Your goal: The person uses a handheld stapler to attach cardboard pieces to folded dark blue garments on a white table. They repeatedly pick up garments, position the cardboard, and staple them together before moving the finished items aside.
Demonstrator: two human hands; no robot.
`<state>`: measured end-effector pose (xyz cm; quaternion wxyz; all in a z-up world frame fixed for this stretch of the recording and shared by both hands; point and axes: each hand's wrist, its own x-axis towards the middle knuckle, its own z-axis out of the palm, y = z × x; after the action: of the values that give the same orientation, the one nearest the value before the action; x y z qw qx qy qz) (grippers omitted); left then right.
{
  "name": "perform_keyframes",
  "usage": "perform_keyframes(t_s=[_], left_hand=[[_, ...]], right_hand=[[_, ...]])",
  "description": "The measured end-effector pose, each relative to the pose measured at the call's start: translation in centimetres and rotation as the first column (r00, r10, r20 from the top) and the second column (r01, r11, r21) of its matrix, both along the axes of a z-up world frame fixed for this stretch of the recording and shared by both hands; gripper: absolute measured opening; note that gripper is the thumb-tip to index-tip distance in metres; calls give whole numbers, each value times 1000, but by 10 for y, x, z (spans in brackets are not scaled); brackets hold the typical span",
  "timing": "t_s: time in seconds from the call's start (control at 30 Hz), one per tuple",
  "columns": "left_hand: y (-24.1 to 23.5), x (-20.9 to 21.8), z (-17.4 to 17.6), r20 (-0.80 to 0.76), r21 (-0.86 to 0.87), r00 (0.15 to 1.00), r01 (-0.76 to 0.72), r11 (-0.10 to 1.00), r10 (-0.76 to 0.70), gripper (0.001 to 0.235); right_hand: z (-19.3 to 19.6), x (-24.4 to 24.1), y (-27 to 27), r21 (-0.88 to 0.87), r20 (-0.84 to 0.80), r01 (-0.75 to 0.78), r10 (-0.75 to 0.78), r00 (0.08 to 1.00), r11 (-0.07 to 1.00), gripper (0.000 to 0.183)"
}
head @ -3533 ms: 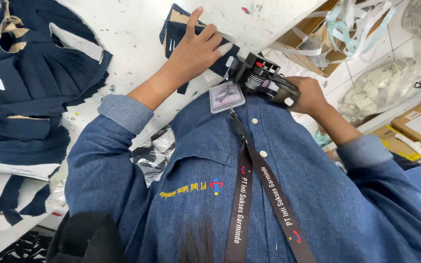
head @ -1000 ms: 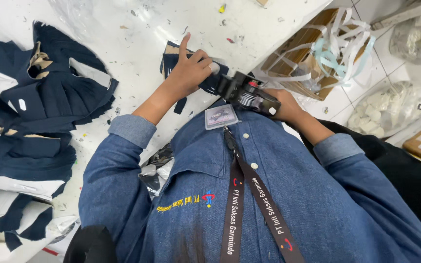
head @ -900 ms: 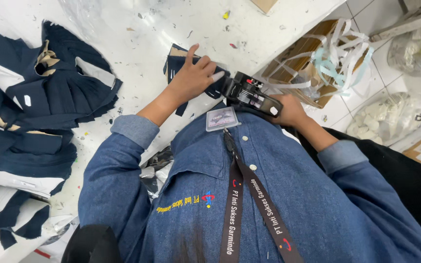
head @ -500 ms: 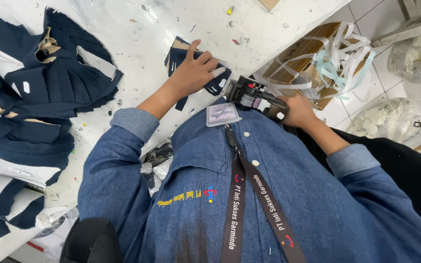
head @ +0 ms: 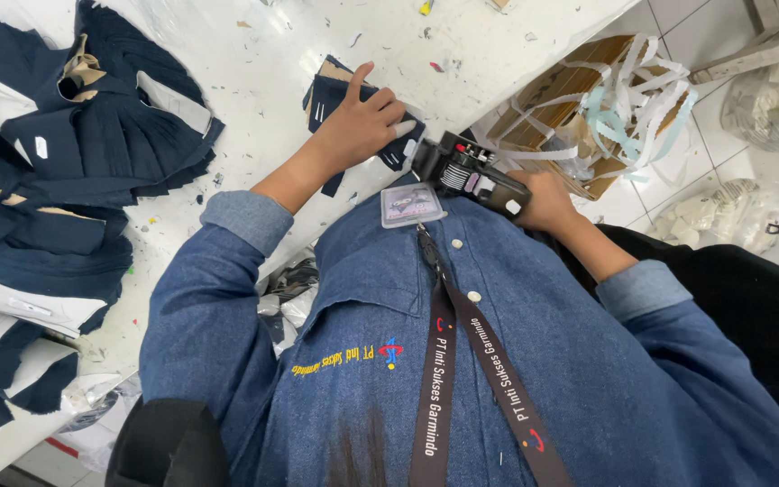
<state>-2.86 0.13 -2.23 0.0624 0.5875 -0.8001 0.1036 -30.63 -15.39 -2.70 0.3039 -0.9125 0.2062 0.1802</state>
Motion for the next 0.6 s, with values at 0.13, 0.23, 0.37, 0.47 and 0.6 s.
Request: perform_keyframes(t_s=[0.13, 0.23, 0.37, 0.47, 0.6], left_hand=[[-2, 8, -3, -237, 82, 971, 42, 996, -21, 27], [-1, 9, -4, -363, 99, 932, 39, 994, 0, 28], [4, 9, -14, -372, -1, 927, -45, 999, 42, 29], [2, 14, -22, -481, -28, 875, -85, 996, 62, 31], [4, 16, -26, -526, -11, 850, -53, 999, 39, 35]], right_hand=[[-13, 2, 2, 279, 258, -12, -62, 964, 960, 15], [-14, 7, 4, 286, 316, -47, -48, 948, 957, 13], [-16, -6, -7, 182, 392, -93, 14, 920, 979, 34], [-5, 7, -2, 153, 378, -63, 0, 926, 986, 14], [-3, 26, -7, 93, 342, -61, 26, 939, 994, 21]])
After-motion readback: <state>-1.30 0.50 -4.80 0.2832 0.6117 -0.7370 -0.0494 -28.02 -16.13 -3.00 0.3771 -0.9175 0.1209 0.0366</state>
